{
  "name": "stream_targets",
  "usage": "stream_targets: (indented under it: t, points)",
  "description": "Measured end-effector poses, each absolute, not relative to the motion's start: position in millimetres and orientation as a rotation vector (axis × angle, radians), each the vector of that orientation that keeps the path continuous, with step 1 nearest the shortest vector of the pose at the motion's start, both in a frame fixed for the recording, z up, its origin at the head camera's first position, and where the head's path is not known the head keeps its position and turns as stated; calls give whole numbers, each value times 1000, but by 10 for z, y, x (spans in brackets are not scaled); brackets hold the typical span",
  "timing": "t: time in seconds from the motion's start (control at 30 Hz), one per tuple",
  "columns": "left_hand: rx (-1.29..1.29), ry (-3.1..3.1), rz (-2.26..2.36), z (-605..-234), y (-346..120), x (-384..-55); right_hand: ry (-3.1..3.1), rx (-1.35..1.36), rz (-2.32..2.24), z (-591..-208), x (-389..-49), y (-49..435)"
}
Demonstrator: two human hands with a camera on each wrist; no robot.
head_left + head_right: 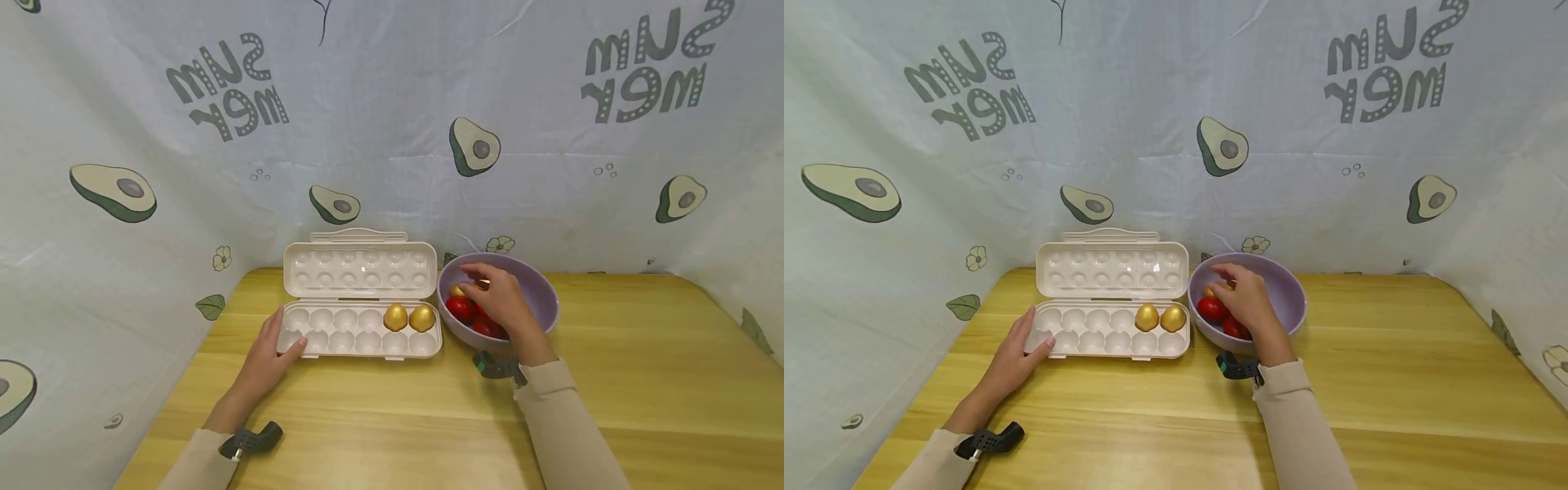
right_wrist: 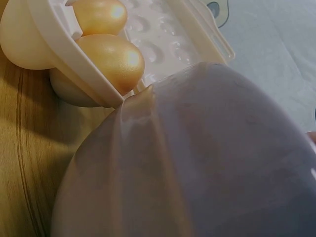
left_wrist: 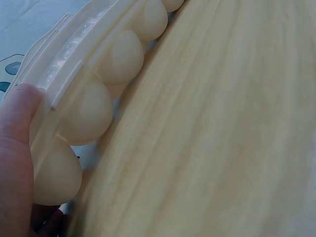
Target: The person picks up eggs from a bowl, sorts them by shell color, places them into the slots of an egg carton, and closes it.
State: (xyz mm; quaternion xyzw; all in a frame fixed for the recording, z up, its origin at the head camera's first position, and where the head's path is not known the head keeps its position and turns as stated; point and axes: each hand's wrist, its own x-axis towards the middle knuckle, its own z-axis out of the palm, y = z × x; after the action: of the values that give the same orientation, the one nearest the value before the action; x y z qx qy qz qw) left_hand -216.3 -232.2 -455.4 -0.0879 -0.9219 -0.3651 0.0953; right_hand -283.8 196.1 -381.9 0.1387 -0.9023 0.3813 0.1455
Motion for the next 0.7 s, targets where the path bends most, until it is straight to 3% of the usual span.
stream_targets:
  t: [0.7]
  points:
    - [-265, -2726, -1099, -4531, -2317, -2150, -2783, 426, 1022, -3827, -2827, 1927]
